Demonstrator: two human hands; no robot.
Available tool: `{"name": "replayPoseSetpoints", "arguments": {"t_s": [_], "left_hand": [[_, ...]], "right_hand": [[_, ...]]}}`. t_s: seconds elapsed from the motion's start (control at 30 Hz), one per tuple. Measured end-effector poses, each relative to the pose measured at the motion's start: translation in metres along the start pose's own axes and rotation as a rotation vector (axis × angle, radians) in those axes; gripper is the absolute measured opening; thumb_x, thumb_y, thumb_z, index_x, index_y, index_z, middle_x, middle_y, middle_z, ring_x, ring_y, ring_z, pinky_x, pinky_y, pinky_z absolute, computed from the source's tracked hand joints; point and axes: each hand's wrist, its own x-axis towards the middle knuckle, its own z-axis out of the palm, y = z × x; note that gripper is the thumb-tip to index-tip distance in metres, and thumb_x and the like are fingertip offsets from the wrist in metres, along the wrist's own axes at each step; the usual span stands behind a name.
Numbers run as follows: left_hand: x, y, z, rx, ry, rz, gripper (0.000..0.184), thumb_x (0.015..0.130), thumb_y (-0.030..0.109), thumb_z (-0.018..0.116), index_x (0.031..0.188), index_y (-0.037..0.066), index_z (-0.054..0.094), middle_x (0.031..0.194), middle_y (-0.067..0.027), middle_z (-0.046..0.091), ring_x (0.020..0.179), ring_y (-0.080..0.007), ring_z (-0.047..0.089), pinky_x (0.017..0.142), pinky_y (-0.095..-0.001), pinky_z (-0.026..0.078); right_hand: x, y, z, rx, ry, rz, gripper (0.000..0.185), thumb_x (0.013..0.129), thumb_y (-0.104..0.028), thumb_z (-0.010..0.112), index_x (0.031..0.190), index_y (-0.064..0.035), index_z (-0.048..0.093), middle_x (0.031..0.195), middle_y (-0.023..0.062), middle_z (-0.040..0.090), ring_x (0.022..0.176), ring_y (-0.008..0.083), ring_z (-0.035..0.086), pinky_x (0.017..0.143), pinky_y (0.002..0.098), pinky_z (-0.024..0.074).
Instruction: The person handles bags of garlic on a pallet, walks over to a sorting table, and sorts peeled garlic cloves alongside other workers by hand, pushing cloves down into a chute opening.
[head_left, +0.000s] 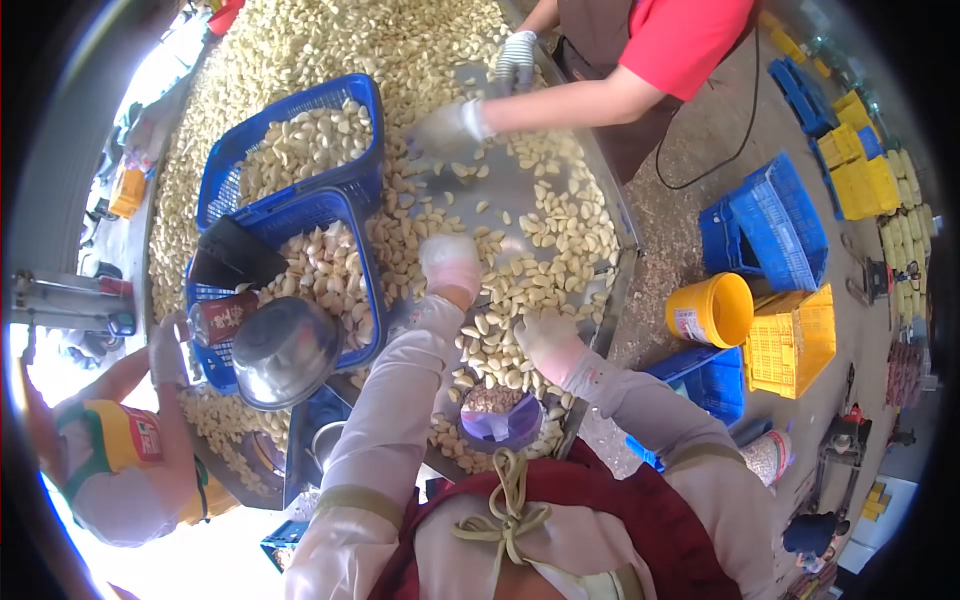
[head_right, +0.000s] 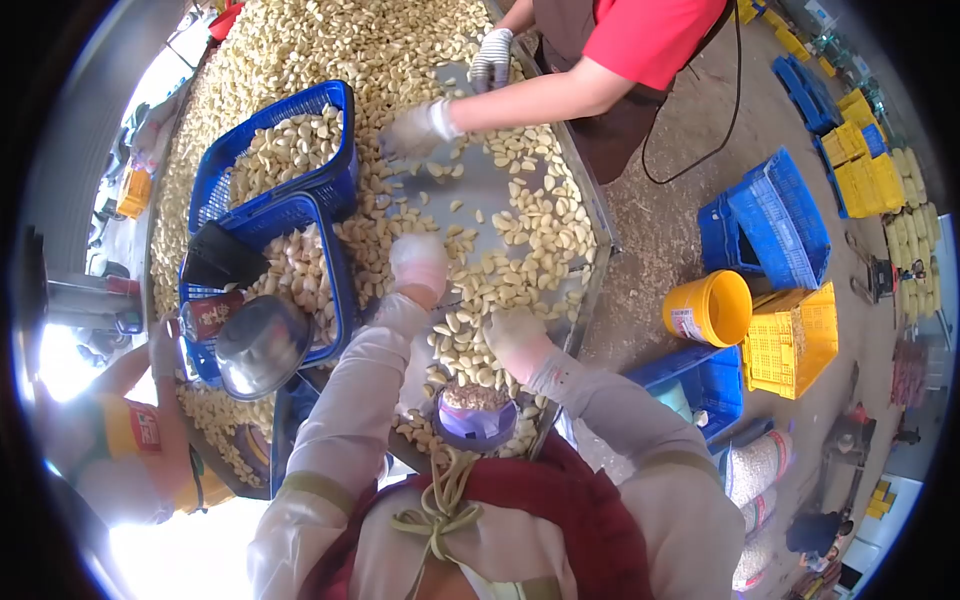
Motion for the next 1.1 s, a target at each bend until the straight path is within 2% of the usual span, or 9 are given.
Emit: {"name": "replayPoseSetpoints", "arguments": {"t_s": [0.1, 0.23, 0.4, 0.53, 0.63, 0.87, 0.97, 1.03, 1.1], "left_hand": [[-0.018, -0.007, -0.015, -0.249, 0.061, -0.039, 0.009, 0.083, 0.013, 0.069, 0.087, 0.011, 0.078, 0.081, -0.0101, 0.074, 0.077, -0.0297, 0.073, 0.069, -0.0404, 0.057], [-0.081, -0.004, -0.014, -1.104, 0.263, 0.130, 0.015, 0.090, 0.017, 0.070, 0.096, 0.004, 0.075, 0.086, -0.0136, 0.075, 0.081, -0.0305, 0.073, 0.075, -0.0380, 0.057], [-0.124, -0.016, -0.012, -1.043, 0.401, -0.147, 0.013, 0.087, 0.010, 0.070, 0.098, 0.005, 0.076, 0.097, -0.0169, 0.072, 0.090, -0.0317, 0.070, 0.081, -0.0384, 0.055], [-0.141, -0.041, 0.013, -0.858, 0.453, -0.164, 0.015, 0.082, 0.008, 0.070, 0.095, 0.008, 0.077, 0.094, -0.0166, 0.072, 0.087, -0.0371, 0.068, 0.081, -0.0445, 0.054], [-0.142, -0.049, 0.026, -0.773, 0.393, -0.121, 0.017, 0.082, 0.013, 0.068, 0.096, 0.008, 0.078, 0.097, -0.0166, 0.071, 0.087, -0.0372, 0.068, 0.081, -0.0459, 0.055], [-0.140, -0.053, 0.026, -0.827, 0.341, -0.137, 0.017, 0.084, 0.018, 0.068, 0.096, 0.010, 0.078, 0.096, -0.0168, 0.069, 0.088, -0.0376, 0.068, 0.080, -0.0462, 0.055], [-0.143, -0.056, 0.028, -0.858, 0.338, -0.109, 0.017, 0.084, 0.018, 0.069, 0.097, 0.011, 0.078, 0.095, -0.0170, 0.069, 0.088, -0.0377, 0.068, 0.080, -0.0462, 0.055], [-0.149, -0.060, 0.031, -0.867, 0.339, -0.084, 0.018, 0.084, 0.016, 0.070, 0.099, 0.009, 0.077, 0.095, -0.0171, 0.070, 0.088, -0.0365, 0.068, 0.081, -0.0447, 0.055], [-0.148, -0.057, 0.033, -0.960, 0.489, -0.178, 0.020, 0.086, 0.014, 0.071, 0.103, 0.006, 0.076, 0.096, -0.0172, 0.071, 0.090, -0.0345, 0.069, 0.082, -0.0428, 0.055]], "right_hand": [[0.007, 0.016, 0.003, 0.098, -0.011, -0.076, 0.011, 0.086, -0.017, 0.068, 0.093, -0.0097, 0.072, 0.099, 0.0058, 0.068, 0.087, 0.0243, 0.071, 0.069, 0.0394, 0.0581], [0.034, 0.027, -0.027, 1.602, -0.214, 0.548, 0.014, 0.090, -0.019, 0.073, 0.098, -0.0074, 0.071, 0.102, 0.0059, 0.073, 0.083, 0.0179, 0.070, 0.067, 0.0360, 0.0586], [0.082, -0.002, -0.038, 2.240, -0.250, 0.426, 0.020, 0.093, -0.022, 0.073, 0.103, -0.0054, 0.073, 0.089, 0.0082, 0.073, 0.080, 0.0215, 0.071, 0.070, 0.0356, 0.0588], [0.068, -0.004, -0.023, 0.466, -0.084, -0.110, 0.021, 0.092, -0.024, 0.070, 0.110, -0.0133, 0.074, 0.095, 0.0097, 0.073, 0.079, 0.0276, 0.072, 0.070, 0.0403, 0.0587], [0.049, -0.009, -0.008, 0.224, -0.015, -0.132, 0.026, 0.088, -0.025, 0.073, 0.112, -0.0148, 0.075, 0.091, 0.0133, 0.072, 0.080, 0.0340, 0.071, 0.072, 0.0426, 0.0589], [0.176, -0.030, -0.132, 1.799, -0.168, -0.121, 0.035, 0.099, -0.029, 0.071, 0.121, -0.0022, 0.068, 0.078, -0.0029, 0.058, 0.062, 0.0044, 0.053, 0.054, 0.0239, 0.0441], [0.229, -0.054, -0.211, 1.930, -0.230, -0.296, 0.106, 0.094, -0.060, 0.066, 0.162, -0.0001, 0.012, 0.162, 0.0280, 0.033, 0.131, 0.0398, 0.057, 0.102, 0.0441, 0.0560], [0.250, -0.050, -0.203, 1.949, 0.021, -0.168, 0.112, 0.085, -0.067, 0.074, 0.157, 0.0055, 0.028, 0.141, 0.0281, 0.056, 0.121, 0.0365, 0.063, 0.095, 0.0418, 0.0589], [0.260, -0.049, -0.169, 1.683, 0.129, 0.212, 0.035, 0.097, -0.025, 0.070, 0.123, -0.0019, 0.065, 0.099, 0.0097, 0.075, 0.085, 0.0210, 0.072, 0.085, 0.0373, 0.0601]]}}
